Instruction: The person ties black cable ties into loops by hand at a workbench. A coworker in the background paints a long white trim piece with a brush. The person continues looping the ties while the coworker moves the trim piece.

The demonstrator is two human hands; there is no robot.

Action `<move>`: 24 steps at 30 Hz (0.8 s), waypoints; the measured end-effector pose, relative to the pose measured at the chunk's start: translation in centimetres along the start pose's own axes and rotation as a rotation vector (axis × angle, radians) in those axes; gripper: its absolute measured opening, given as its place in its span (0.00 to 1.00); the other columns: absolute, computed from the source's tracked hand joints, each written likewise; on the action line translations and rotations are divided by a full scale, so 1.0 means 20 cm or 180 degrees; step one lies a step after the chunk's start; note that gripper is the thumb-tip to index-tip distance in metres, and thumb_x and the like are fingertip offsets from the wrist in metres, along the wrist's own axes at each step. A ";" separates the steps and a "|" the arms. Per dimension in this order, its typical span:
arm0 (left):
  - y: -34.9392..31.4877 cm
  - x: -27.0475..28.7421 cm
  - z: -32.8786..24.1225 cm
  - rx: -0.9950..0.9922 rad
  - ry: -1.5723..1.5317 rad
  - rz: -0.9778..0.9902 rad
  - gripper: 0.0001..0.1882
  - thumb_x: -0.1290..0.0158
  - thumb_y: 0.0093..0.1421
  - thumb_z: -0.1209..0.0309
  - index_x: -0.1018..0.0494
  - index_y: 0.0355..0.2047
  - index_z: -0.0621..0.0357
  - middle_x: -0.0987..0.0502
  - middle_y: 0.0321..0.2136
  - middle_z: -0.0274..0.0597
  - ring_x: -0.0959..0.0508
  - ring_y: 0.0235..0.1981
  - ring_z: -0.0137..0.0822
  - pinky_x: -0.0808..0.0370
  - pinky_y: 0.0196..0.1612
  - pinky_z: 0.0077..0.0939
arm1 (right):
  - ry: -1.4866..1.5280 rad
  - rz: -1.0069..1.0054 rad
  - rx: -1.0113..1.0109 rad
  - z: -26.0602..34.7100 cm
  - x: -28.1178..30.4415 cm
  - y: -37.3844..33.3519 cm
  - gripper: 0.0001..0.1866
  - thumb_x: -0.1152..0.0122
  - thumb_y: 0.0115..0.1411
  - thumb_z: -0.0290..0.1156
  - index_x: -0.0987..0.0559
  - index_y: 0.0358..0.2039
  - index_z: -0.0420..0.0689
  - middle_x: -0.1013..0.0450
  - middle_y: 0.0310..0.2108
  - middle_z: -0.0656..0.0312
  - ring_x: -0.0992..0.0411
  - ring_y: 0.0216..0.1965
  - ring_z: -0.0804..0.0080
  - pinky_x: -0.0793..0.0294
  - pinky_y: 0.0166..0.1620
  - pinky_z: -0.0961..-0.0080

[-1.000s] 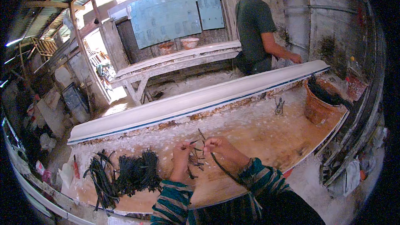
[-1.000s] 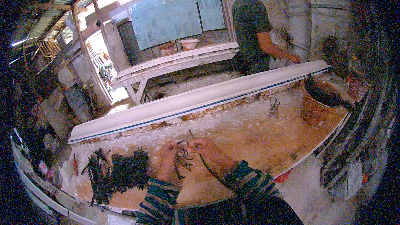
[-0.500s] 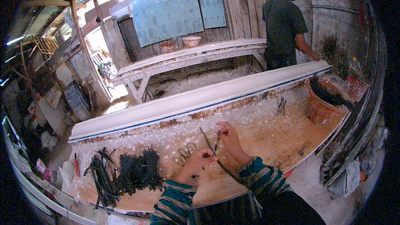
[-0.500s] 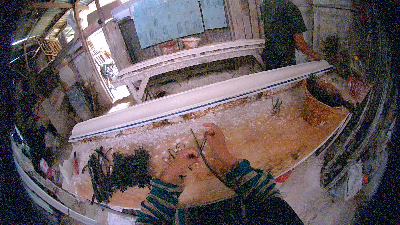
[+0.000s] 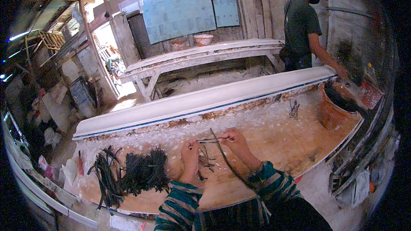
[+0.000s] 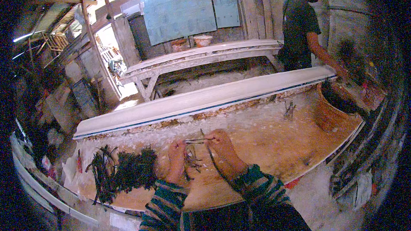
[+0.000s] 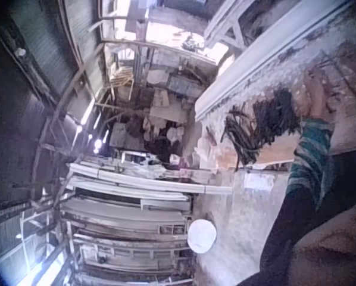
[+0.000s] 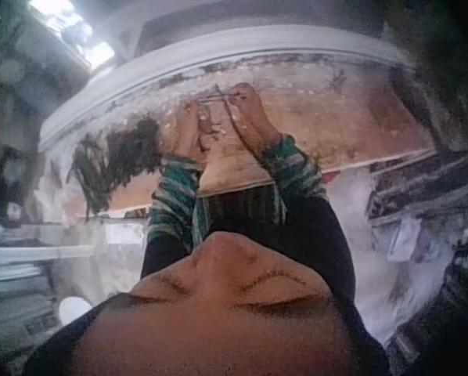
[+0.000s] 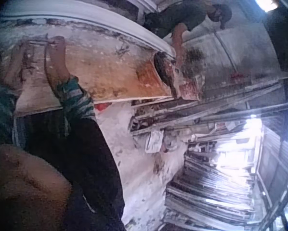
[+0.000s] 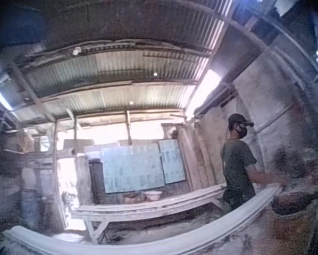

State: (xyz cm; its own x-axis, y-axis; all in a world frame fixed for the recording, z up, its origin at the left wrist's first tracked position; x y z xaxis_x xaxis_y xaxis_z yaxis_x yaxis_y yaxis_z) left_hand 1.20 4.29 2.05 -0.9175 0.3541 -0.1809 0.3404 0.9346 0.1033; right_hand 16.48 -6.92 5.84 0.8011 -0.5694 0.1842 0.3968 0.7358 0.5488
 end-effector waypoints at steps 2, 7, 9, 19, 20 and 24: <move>0.00 0.00 -0.04 -0.0072 0.0101 -0.0074 0.06 0.52 0.53 0.73 0.30 0.30 0.62 0.34 0.17 0.30 0.38 0.15 0.20 0.42 0.17 0.13 | 0.0682 0.0536 -0.0232 -0.01 -0.06 -0.02 0.04 0.42 0.51 0.26 0.25 0.29 0.41 0.35 0.34 0.64 0.34 0.37 0.74 0.36 0.42 0.79; 0.00 0.01 -0.03 -0.0162 -0.0202 -0.0057 0.06 0.54 0.54 0.73 0.31 0.31 0.62 0.35 0.18 0.29 0.37 0.16 0.19 0.42 0.17 0.13 | 0.1950 0.1567 -0.1130 0.15 -0.20 -0.11 0.07 0.44 0.53 0.28 0.25 0.32 0.41 0.33 0.37 0.62 0.35 0.44 0.72 0.37 0.47 0.78; -0.01 0.00 -0.04 -0.0097 -0.0247 -0.0100 0.05 0.54 0.55 0.73 0.32 0.30 0.61 0.34 0.19 0.29 0.37 0.17 0.19 0.42 0.18 0.14 | 0.1634 0.1725 -0.0518 0.14 -0.21 -0.10 0.08 0.45 0.53 0.29 0.25 0.34 0.41 0.33 0.37 0.62 0.34 0.41 0.72 0.36 0.46 0.78; 0.02 -0.06 0.17 0.0418 -0.0547 0.0542 0.03 0.51 0.53 0.74 0.30 0.29 0.59 0.31 0.21 0.29 0.36 0.20 0.20 0.40 0.21 0.12 | 0.1548 0.1287 -0.0958 0.06 -0.14 -0.08 0.03 0.44 0.52 0.27 0.26 0.26 0.42 0.31 0.28 0.67 0.33 0.33 0.80 0.35 0.38 0.82; 0.02 -0.07 0.16 0.0332 -0.0375 0.0625 0.04 0.50 0.52 0.74 0.29 0.29 0.59 0.31 0.21 0.28 0.36 0.20 0.19 0.40 0.21 0.12 | 0.1457 0.1117 -0.0911 0.04 -0.12 -0.06 0.02 0.44 0.52 0.26 0.27 0.26 0.42 0.31 0.27 0.68 0.34 0.32 0.81 0.35 0.38 0.83; -0.01 -0.12 0.13 0.0210 -0.0015 0.1100 0.05 0.50 0.52 0.74 0.28 0.30 0.58 0.30 0.21 0.27 0.36 0.19 0.19 0.40 0.21 0.13 | 0.1102 0.0449 -0.0694 -0.05 -0.05 -0.01 0.03 0.44 0.51 0.25 0.29 0.25 0.43 0.33 0.24 0.69 0.35 0.28 0.83 0.35 0.35 0.84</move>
Point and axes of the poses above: each hand's wrist, its own y-axis towards the middle knuckle, its own x-axis out of the back of the hand, z = x × y, the point moved 6 cm from there along y, towards the middle knuckle
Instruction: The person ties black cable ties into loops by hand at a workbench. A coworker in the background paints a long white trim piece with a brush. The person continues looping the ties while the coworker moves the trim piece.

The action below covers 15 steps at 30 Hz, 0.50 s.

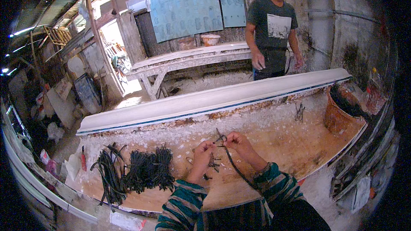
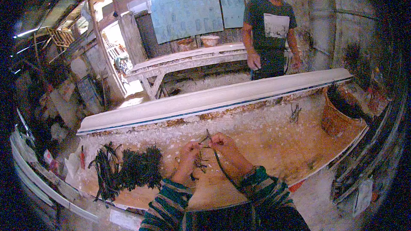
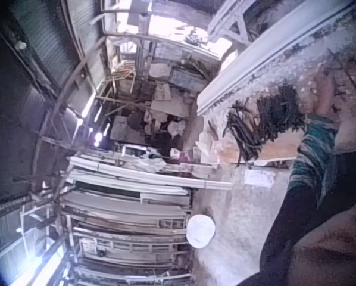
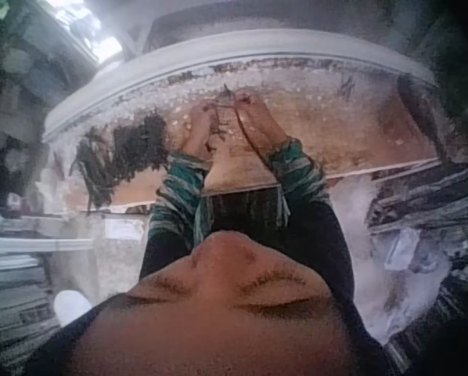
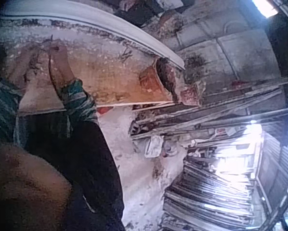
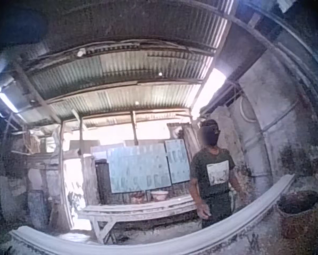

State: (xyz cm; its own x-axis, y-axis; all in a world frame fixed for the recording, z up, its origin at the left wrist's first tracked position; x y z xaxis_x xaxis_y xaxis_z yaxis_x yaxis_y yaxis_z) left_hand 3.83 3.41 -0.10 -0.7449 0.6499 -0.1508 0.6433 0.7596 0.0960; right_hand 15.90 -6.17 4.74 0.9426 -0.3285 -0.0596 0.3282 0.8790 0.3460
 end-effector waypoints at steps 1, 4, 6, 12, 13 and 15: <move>-0.02 -0.02 -0.01 0.0118 -0.0076 0.0069 0.05 0.49 0.52 0.74 0.28 0.30 0.58 0.31 0.21 0.27 0.36 0.19 0.19 0.40 0.22 0.13 | -0.0065 -0.0152 0.0082 0.00 0.02 0.00 0.03 0.44 0.51 0.24 0.29 0.25 0.43 0.33 0.24 0.69 0.36 0.28 0.83 0.35 0.35 0.84; -0.07 -0.11 -0.06 0.0246 -0.0055 0.0398 0.04 0.49 0.52 0.73 0.29 0.29 0.58 0.31 0.21 0.26 0.35 0.21 0.19 0.40 0.24 0.13 | -0.0258 -0.0437 0.0080 0.01 0.05 0.00 0.03 0.45 0.49 0.22 0.29 0.24 0.42 0.33 0.25 0.67 0.36 0.28 0.82 0.36 0.33 0.84; -0.11 -0.17 -0.13 0.0030 0.0296 0.0777 0.04 0.48 0.52 0.72 0.29 0.27 0.58 0.31 0.21 0.25 0.35 0.21 0.19 0.39 0.25 0.13 | -0.0887 -0.0653 0.0456 0.03 0.07 -0.01 0.04 0.46 0.48 0.21 0.30 0.25 0.42 0.34 0.26 0.66 0.35 0.29 0.80 0.36 0.33 0.84; -0.15 -0.26 -0.14 -0.0319 0.0623 0.1418 0.04 0.49 0.53 0.70 0.30 0.26 0.57 0.33 0.20 0.24 0.36 0.21 0.18 0.40 0.24 0.12 | -0.1188 -0.1295 0.0684 -0.08 0.19 0.03 0.10 0.49 0.46 0.17 0.29 0.30 0.44 0.35 0.27 0.63 0.34 0.32 0.74 0.34 0.36 0.80; -0.15 -0.24 -0.13 -0.0217 0.0492 0.1304 0.04 0.49 0.53 0.70 0.31 0.25 0.57 0.34 0.20 0.24 0.36 0.21 0.17 0.40 0.24 0.11 | -0.0991 -0.1345 0.0676 -0.09 0.20 0.03 0.11 0.49 0.46 0.17 0.29 0.31 0.44 0.35 0.27 0.63 0.34 0.33 0.74 0.34 0.37 0.79; -0.14 -0.22 -0.13 -0.0016 0.0233 0.1075 0.05 0.49 0.53 0.70 0.31 0.25 0.57 0.34 0.20 0.23 0.37 0.21 0.17 0.41 0.23 0.11 | -0.1363 -0.1435 0.0657 -0.08 0.21 0.02 0.13 0.49 0.45 0.16 0.28 0.33 0.44 0.34 0.29 0.62 0.34 0.34 0.73 0.34 0.38 0.77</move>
Point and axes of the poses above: each hand's wrist, its own y-axis towards the middle knuckle, its own x-axis out of the back of the hand, z = x × y, the point moved 6 cm from there along y, towards the middle knuckle
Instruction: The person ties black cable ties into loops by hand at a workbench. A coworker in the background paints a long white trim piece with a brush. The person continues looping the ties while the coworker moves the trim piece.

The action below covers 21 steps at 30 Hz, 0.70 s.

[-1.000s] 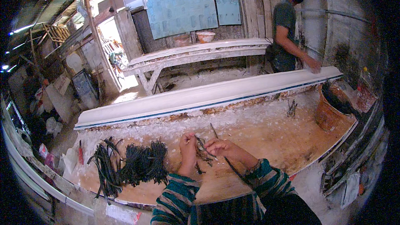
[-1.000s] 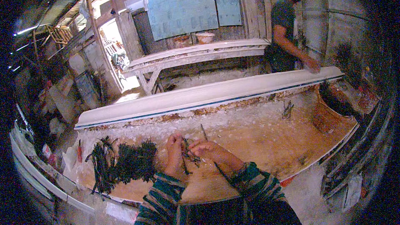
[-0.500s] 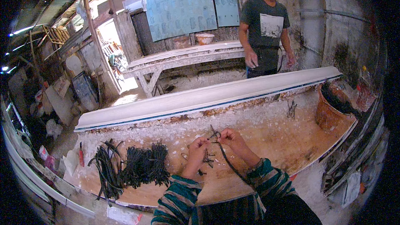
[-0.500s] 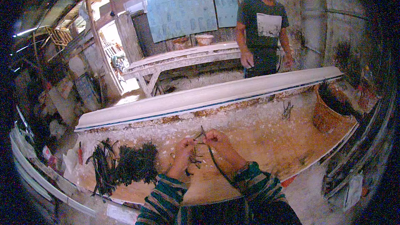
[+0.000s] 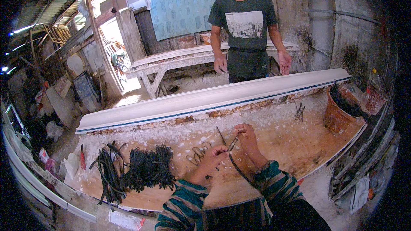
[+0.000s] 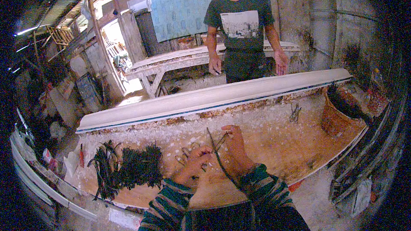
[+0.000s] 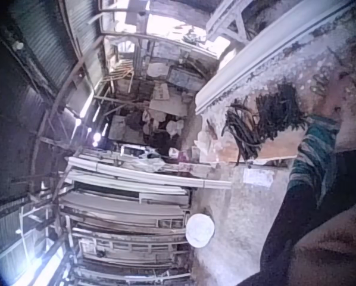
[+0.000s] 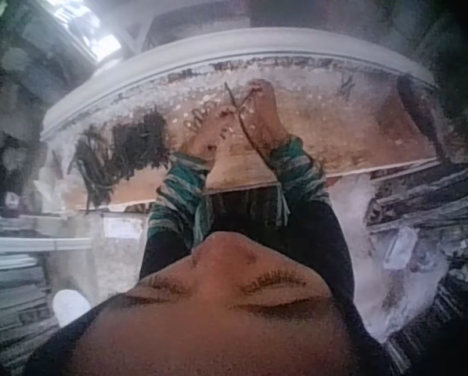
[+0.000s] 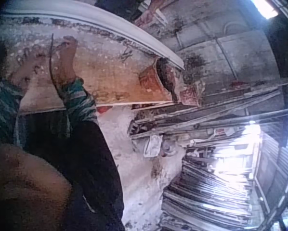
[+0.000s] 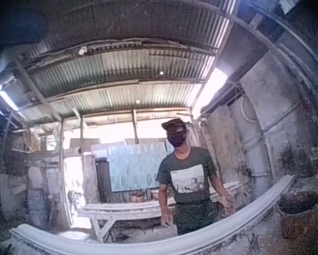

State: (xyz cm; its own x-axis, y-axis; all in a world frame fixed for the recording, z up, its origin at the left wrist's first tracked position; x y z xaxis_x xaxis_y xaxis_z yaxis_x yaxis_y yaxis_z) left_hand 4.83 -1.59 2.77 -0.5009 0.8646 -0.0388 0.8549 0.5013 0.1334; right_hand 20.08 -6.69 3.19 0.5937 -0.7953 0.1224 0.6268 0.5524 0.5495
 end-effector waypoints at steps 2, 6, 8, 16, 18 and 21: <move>0.00 0.01 -0.01 -0.0082 -0.0006 -0.0010 0.04 0.49 0.53 0.70 0.31 0.24 0.56 0.34 0.19 0.24 0.37 0.21 0.16 0.41 0.23 0.10 | -0.0225 -0.0014 0.0070 0.00 0.01 0.00 0.13 0.49 0.45 0.16 0.27 0.33 0.43 0.33 0.30 0.61 0.34 0.35 0.72 0.34 0.40 0.77; 0.03 0.06 0.02 -0.0368 0.0680 -0.0070 0.05 0.49 0.52 0.71 0.32 0.22 0.57 0.34 0.17 0.26 0.38 0.20 0.17 0.41 0.22 0.12 | -0.0295 0.0198 0.0059 -0.03 -0.01 -0.01 0.10 0.47 0.45 0.18 0.25 0.29 0.42 0.31 0.32 0.61 0.33 0.35 0.71 0.35 0.41 0.78; 0.06 0.15 0.10 -0.0500 0.0802 -0.0693 0.06 0.48 0.51 0.72 0.32 0.21 0.58 0.35 0.16 0.27 0.38 0.19 0.19 0.41 0.22 0.14 | -0.0332 0.0274 0.0069 -0.01 -0.02 0.00 0.07 0.45 0.45 0.20 0.25 0.27 0.42 0.30 0.31 0.61 0.33 0.35 0.70 0.35 0.41 0.78; 0.00 0.36 -0.06 -0.0506 0.0861 -0.2141 0.04 0.47 0.48 0.74 0.30 0.20 0.60 0.32 0.16 0.30 0.35 0.19 0.23 0.38 0.23 0.18 | 0.0292 0.1110 0.0510 0.16 -0.07 -0.06 0.03 0.42 0.47 0.24 0.26 0.24 0.40 0.32 0.32 0.62 0.34 0.35 0.73 0.36 0.41 0.78; 0.00 0.43 -0.03 -0.0629 0.0831 -0.2285 0.03 0.47 0.48 0.74 0.29 0.22 0.61 0.31 0.17 0.31 0.34 0.19 0.23 0.38 0.24 0.17 | 0.0929 0.1648 -0.0191 0.19 -0.14 -0.10 0.03 0.42 0.48 0.25 0.26 0.24 0.40 0.32 0.34 0.62 0.34 0.37 0.73 0.36 0.42 0.78; -0.03 0.43 -0.09 -0.0778 0.1093 -0.2450 0.04 0.47 0.48 0.74 0.29 0.24 0.62 0.29 0.19 0.33 0.33 0.20 0.23 0.37 0.25 0.16 | 0.1525 0.2145 -0.0869 0.30 -0.20 -0.19 0.04 0.42 0.50 0.26 0.25 0.26 0.40 0.34 0.39 0.61 0.35 0.40 0.72 0.37 0.44 0.77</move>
Point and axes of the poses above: each hand's wrist, its own y-axis towards the middle knuckle, its own x-axis out of the back of the hand, z = x × y, the point moved 6 cm from there along y, towards the middle knuckle
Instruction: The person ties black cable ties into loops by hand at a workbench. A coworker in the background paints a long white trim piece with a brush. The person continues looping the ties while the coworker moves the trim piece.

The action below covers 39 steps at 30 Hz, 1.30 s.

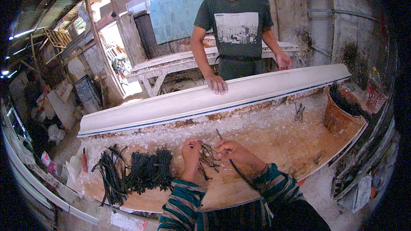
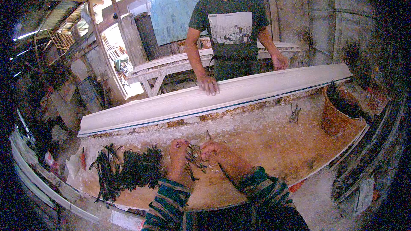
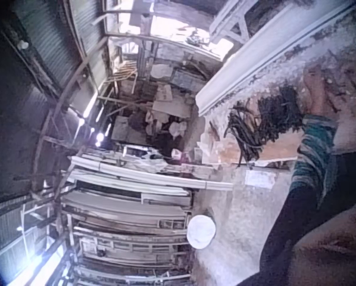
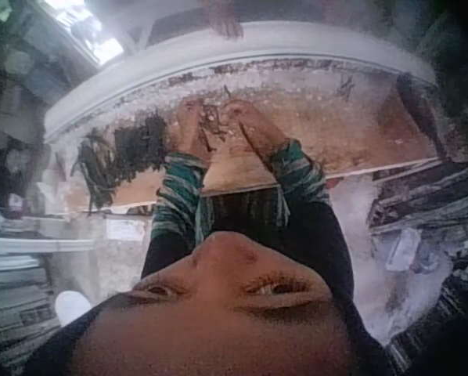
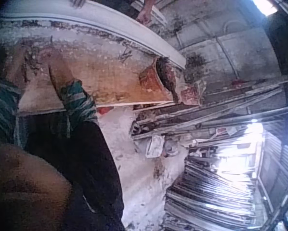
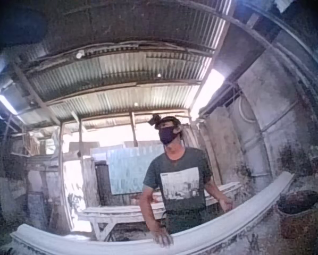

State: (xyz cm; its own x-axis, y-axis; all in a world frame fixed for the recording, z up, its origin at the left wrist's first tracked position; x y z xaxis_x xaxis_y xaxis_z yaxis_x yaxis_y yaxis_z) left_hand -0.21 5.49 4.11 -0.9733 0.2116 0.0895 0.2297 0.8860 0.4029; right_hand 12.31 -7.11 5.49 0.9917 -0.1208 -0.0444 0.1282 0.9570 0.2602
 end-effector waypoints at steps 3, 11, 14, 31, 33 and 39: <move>0.00 -0.02 0.00 0.0118 -0.0441 0.0115 0.03 0.47 0.49 0.75 0.29 0.24 0.62 0.27 0.21 0.35 0.32 0.21 0.23 0.36 0.25 0.15 | -0.0085 0.0408 0.0072 0.01 -0.06 -0.01 0.05 0.42 0.50 0.26 0.24 0.28 0.40 0.34 0.41 0.60 0.36 0.44 0.71 0.38 0.47 0.75; -0.04 -0.08 0.03 0.0462 -0.0515 0.0500 0.02 0.48 0.50 0.77 0.29 0.25 0.63 0.26 0.22 0.36 0.29 0.23 0.25 0.33 0.28 0.16 | -0.0205 0.0664 0.0107 0.04 -0.06 -0.01 0.06 0.39 0.48 0.27 0.24 0.27 0.41 0.31 0.36 0.61 0.36 0.44 0.70 0.39 0.48 0.74; -0.05 -0.10 0.00 0.0474 0.0083 0.0685 0.02 0.50 0.50 0.79 0.29 0.27 0.63 0.26 0.23 0.37 0.28 0.25 0.26 0.32 0.30 0.17 | 0.0241 0.0544 -0.0222 0.00 -0.04 -0.01 0.05 0.38 0.46 0.26 0.24 0.25 0.41 0.30 0.31 0.63 0.34 0.40 0.71 0.38 0.45 0.75; -0.14 -0.26 0.05 0.0239 -0.0464 0.1699 0.06 0.45 0.50 0.72 0.27 0.28 0.61 0.28 0.21 0.30 0.33 0.23 0.21 0.35 0.27 0.15 | 0.0180 -0.0812 0.0675 -0.04 0.17 0.04 0.06 0.44 0.49 0.21 0.31 0.23 0.44 0.35 0.24 0.70 0.37 0.28 0.83 0.37 0.33 0.85; -0.16 -0.28 0.01 -0.0059 -0.0603 0.1877 0.06 0.45 0.51 0.71 0.27 0.28 0.61 0.29 0.22 0.29 0.33 0.23 0.20 0.36 0.27 0.14 | -0.0288 -0.1024 0.0633 -0.06 0.23 0.05 0.04 0.45 0.49 0.20 0.30 0.24 0.43 0.35 0.24 0.70 0.37 0.28 0.82 0.36 0.33 0.85; -0.24 -0.31 -0.13 -0.0117 -0.0534 0.2769 0.07 0.47 0.53 0.69 0.29 0.27 0.60 0.30 0.22 0.27 0.33 0.23 0.19 0.36 0.27 0.14 | -0.0348 -0.1624 0.0405 -0.03 0.27 0.03 0.05 0.47 0.51 0.23 0.27 0.30 0.41 0.32 0.27 0.68 0.36 0.29 0.81 0.36 0.35 0.84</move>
State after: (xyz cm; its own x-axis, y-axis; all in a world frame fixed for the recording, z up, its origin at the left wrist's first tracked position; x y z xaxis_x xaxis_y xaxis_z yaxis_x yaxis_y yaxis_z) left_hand 4.63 -1.12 3.97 -0.4396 0.8644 0.2442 0.8847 0.3699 0.2835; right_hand 17.73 -7.05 4.78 0.7976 -0.5954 -0.0967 0.5877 0.7309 0.3470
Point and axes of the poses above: each hand's wrist, its own y-axis towards the middle knuckle, its own x-axis out of the back of the hand, z = x × y, the point moved 6 cm from there along y, towards the middle knuckle
